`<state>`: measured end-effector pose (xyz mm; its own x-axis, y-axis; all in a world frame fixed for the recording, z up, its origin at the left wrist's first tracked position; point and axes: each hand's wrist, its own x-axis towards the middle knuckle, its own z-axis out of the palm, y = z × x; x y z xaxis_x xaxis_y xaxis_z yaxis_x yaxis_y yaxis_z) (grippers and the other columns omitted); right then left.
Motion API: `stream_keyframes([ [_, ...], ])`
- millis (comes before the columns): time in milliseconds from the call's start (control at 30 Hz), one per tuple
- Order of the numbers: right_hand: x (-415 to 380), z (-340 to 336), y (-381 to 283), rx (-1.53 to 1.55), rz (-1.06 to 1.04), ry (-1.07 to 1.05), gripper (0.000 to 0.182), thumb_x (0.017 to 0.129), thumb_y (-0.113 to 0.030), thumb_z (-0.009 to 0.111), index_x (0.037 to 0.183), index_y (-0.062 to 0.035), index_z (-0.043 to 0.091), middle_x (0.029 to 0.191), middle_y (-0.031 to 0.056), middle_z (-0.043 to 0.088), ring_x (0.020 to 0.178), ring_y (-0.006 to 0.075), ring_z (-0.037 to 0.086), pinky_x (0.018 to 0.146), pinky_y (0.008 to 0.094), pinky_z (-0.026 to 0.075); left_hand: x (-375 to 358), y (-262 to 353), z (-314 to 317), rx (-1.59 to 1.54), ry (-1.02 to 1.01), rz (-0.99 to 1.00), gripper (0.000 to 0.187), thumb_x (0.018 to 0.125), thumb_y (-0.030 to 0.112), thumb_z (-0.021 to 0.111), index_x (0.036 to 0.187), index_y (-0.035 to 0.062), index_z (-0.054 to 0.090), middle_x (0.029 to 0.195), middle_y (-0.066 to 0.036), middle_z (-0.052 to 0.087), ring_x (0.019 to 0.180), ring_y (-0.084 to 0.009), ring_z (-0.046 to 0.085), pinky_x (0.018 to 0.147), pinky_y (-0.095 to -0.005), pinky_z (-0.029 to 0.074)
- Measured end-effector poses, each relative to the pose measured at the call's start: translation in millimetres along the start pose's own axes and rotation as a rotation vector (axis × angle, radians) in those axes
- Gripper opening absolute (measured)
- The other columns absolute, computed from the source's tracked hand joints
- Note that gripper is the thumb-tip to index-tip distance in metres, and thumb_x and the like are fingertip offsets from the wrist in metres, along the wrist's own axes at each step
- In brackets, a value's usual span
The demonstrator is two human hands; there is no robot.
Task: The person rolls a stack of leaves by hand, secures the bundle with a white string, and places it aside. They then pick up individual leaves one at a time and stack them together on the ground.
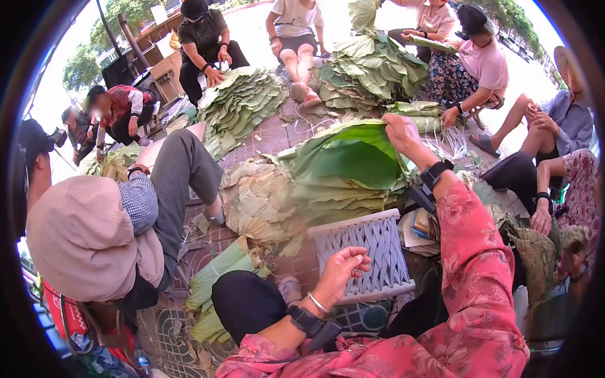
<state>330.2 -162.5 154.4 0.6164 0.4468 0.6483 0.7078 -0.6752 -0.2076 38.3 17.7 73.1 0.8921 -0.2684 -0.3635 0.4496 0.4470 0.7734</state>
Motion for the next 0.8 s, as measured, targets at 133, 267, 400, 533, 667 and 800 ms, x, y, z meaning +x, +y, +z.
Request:
stream_keyframes([
  [133,23.0,-69.5,-43.1,0.755,0.725,-0.018,0.022,0.073,-0.003,0.044,0.087,0.0015,0.061,0.072,0.0106,0.062,0.073,0.023,0.062,0.062,0.0327,0.051,6.3,-6.7,1.7,-0.08,-0.021,-0.014,0.029,0.088,0.021,0.051,0.113,0.0058,0.049,0.098,-0.006,0.059,0.082,-0.0122,0.058,0.069,-0.0246,0.044],
  [267,-22.3,-97.9,-76.1,1.231,0.792,0.232,0.017,0.076,0.0,0.044,0.089,0.0008,0.054,0.087,0.01,0.059,0.075,0.0206,0.061,0.063,0.0322,0.053,11.0,-11.9,-0.9,-0.323,-0.144,-0.057,0.052,0.084,0.038,0.057,0.124,0.0093,0.039,0.112,-0.011,0.053,0.099,-0.0202,0.054,0.078,-0.034,0.045],
  [400,-118.8,-69.0,-106.3,1.611,0.948,0.38,0.02,0.076,0.003,0.041,0.093,-0.0008,0.05,0.089,0.0111,0.058,0.075,0.0233,0.06,0.064,0.0364,0.051,9.5,-13.5,-12.0,-0.467,-0.104,0.149,0.059,0.078,0.046,0.062,0.122,0.0118,0.041,0.12,-0.013,0.047,0.108,-0.0239,0.049,0.083,-0.0394,0.043],
  [533,-226.3,-27.5,-181.6,1.656,1.215,0.451,0.022,0.077,0.002,0.041,0.096,-0.0043,0.05,0.089,0.0094,0.058,0.076,0.0225,0.059,0.066,0.0361,0.05,7.3,-21.3,-49.9,-0.367,-0.052,0.23,0.049,0.078,0.031,0.066,0.117,0.0094,0.046,0.114,-0.012,0.052,0.103,-0.0266,0.051,0.084,-0.043,0.043],
  [667,-317.4,6.1,-239.1,1.426,1.605,0.358,0.019,0.078,-0.005,0.049,0.098,-0.0066,0.049,0.091,0.0075,0.057,0.081,0.0236,0.058,0.068,0.0375,0.048,26.0,-72.2,-124.0,-0.203,0.171,-0.007,0.038,0.077,0.014,0.066,0.11,0.0062,0.049,0.106,-0.013,0.056,0.095,-0.0284,0.054,0.079,-0.044,0.046],
  [800,-332.0,5.4,-218.6,1.576,1.723,0.179,0.022,0.078,-0.015,0.057,0.097,-0.009,0.049,0.093,0.0063,0.056,0.083,0.0234,0.056,0.07,0.0397,0.046,14.1,-98.4,-157.1,0.208,0.369,-0.018,0.033,0.078,0.01,0.063,0.106,0.0035,0.049,0.099,-0.014,0.056,0.088,-0.0303,0.056,0.066,-0.0434,0.049],
])
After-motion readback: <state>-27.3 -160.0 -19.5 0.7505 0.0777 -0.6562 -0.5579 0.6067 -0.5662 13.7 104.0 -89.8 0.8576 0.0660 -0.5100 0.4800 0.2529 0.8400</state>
